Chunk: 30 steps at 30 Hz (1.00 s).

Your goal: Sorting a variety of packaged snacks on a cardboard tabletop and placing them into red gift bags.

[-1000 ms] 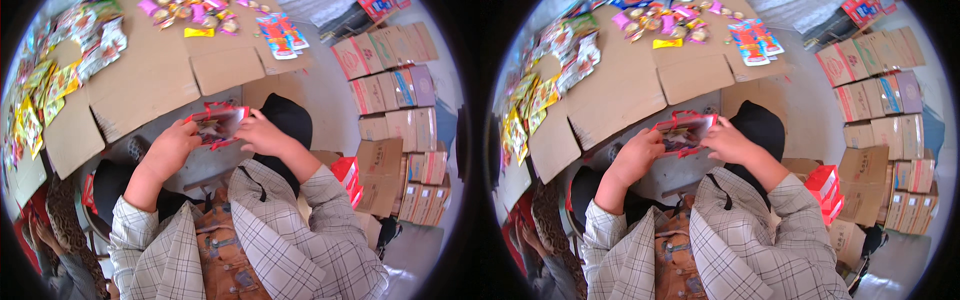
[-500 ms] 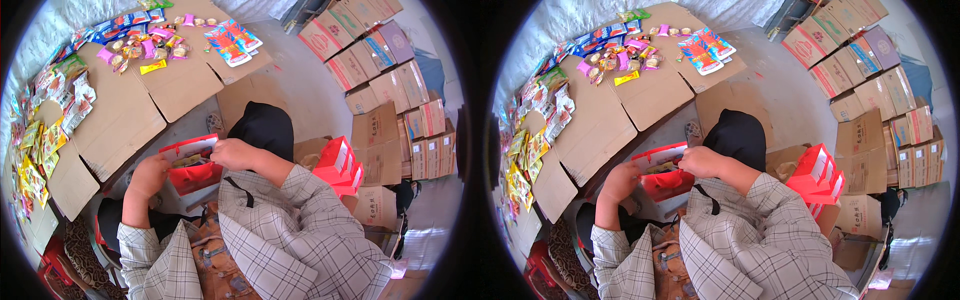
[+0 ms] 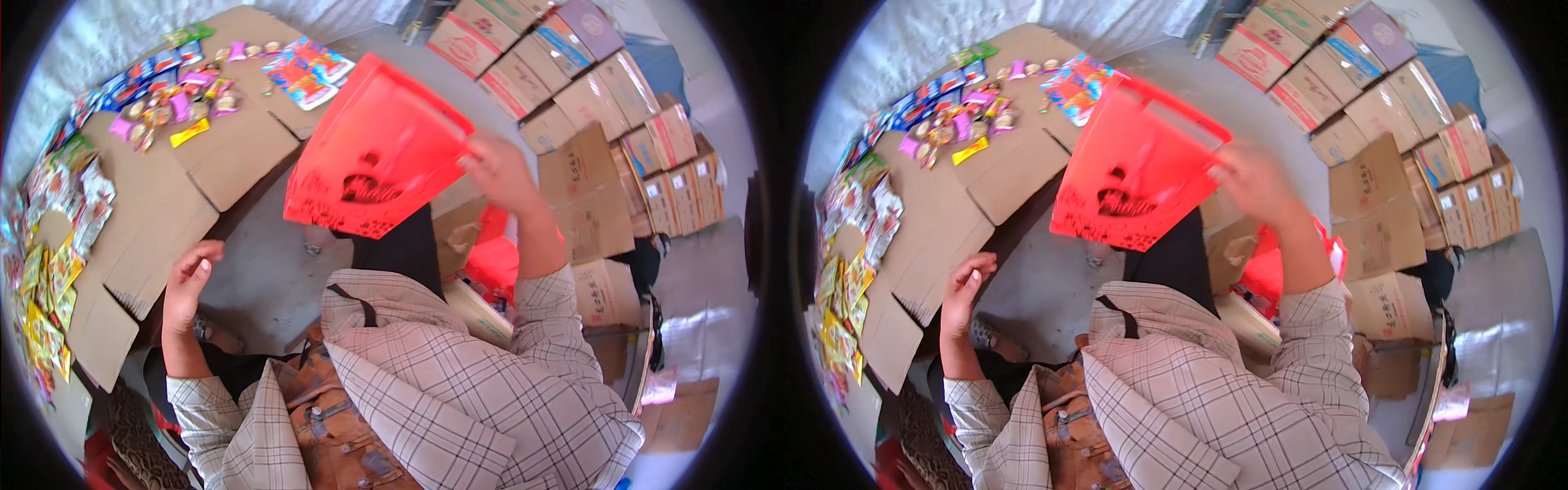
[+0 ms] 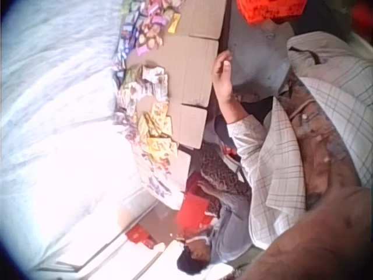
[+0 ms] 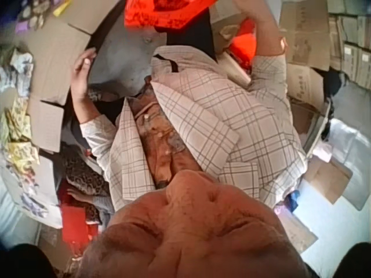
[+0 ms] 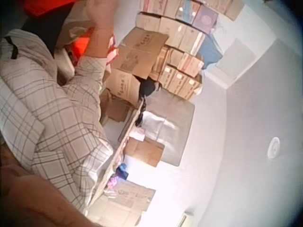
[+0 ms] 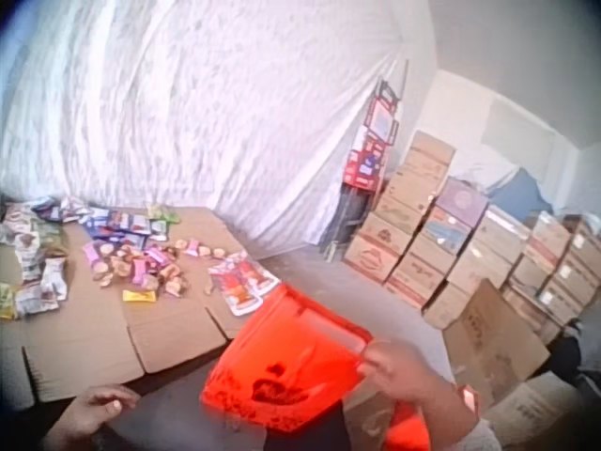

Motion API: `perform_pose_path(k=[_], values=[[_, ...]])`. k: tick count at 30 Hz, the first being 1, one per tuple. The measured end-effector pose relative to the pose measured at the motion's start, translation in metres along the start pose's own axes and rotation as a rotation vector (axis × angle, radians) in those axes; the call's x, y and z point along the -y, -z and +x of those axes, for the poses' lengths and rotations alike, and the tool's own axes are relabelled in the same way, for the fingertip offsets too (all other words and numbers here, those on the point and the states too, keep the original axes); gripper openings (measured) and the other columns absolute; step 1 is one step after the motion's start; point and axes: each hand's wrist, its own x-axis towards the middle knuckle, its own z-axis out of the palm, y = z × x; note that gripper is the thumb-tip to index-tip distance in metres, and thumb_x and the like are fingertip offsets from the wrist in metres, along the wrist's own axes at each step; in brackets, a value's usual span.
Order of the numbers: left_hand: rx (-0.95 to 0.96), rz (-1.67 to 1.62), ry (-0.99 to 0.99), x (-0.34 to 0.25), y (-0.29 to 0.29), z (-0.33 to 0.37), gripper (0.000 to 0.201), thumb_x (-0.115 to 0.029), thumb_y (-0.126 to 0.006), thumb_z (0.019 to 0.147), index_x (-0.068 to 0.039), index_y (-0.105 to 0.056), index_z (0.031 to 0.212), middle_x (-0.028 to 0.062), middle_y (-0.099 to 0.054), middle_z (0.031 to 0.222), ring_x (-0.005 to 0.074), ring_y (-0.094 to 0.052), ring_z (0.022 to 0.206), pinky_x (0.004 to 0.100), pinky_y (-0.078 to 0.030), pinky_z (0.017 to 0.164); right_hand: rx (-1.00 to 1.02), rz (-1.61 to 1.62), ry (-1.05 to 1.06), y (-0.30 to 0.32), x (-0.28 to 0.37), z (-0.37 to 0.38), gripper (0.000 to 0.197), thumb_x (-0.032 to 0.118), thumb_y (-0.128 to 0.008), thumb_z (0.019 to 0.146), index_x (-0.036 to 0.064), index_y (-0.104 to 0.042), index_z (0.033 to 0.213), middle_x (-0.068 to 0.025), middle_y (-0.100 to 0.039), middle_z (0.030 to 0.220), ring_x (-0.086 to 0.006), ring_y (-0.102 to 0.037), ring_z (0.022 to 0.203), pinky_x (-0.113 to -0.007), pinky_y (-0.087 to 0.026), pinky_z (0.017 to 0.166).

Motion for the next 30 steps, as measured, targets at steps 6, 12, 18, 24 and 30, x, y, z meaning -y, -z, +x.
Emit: perform_pose_path(k=[6, 12, 18, 24, 30], values=[[0.209, 0.303, 0.248, 0.053, 0.001, 0.0, 0.034, -0.014, -0.068, 0.098, -0.001, -0.065, 0.13, 0.0037, -0.069, 0.115, 0.0114, -0.061, 0.097, 0.0275, -0.049, 0.088, -0.413, 0.136, -0.56, 0.122, -0.082, -0.083, 0.027, 0.019, -0.064, 0.101, -0.0012, -0.07, 0.119, -0.0077, -0.069, 0.081, -0.0125, -0.062, 0.077, -0.033, -0.052, 0.074], [0.295, 0.47, 0.275, 0.069, -0.007, 0.02, 0.037, -0.01, -0.067, 0.097, -0.003, -0.065, 0.133, 0.0058, -0.069, 0.116, 0.0127, -0.061, 0.094, 0.0288, -0.051, 0.086, -0.399, -0.812, -0.797, 0.206, -0.112, -0.215, 0.03, 0.031, -0.061, 0.1, 0.0019, -0.07, 0.103, -0.0267, -0.069, 0.087, -0.0428, -0.069, 0.082, -0.049, -0.054, 0.071], [0.27, 0.492, 0.314, 0.088, 0.002, 0.022, 0.037, -0.009, -0.066, 0.097, -0.004, -0.065, 0.134, 0.0097, -0.07, 0.12, 0.0147, -0.063, 0.096, 0.0298, -0.052, 0.086, -0.162, -1.081, -1.101, 0.165, -0.176, -0.34, 0.031, 0.034, -0.056, 0.1, 0.0053, -0.068, 0.099, -0.0233, -0.073, 0.093, -0.0422, -0.072, 0.084, -0.055, -0.058, 0.074], [0.214, 0.516, 0.393, 0.105, 0.016, 0.007, 0.038, -0.013, -0.065, 0.098, -0.005, -0.065, 0.135, 0.0107, -0.071, 0.117, 0.0174, -0.065, 0.104, 0.0324, -0.051, 0.092, -0.056, -0.866, -1.559, 0.085, -0.214, -0.451, 0.036, 0.035, -0.054, 0.098, 0.007, -0.07, 0.114, -0.0233, -0.073, 0.11, -0.0427, -0.071, 0.102, -0.056, -0.057, 0.088], [0.195, 0.548, 0.442, 0.117, 0.025, 0.0, 0.038, -0.015, -0.065, 0.099, -0.005, -0.064, 0.135, 0.0117, -0.071, 0.118, 0.0193, -0.065, 0.107, 0.0338, -0.051, 0.094, -0.25, -0.8, -1.587, 0.065, -0.209, -0.445, 0.04, 0.036, -0.053, 0.095, 0.0055, -0.071, 0.113, -0.0243, -0.073, 0.112, -0.0447, -0.07, 0.103, -0.057, -0.056, 0.089]])
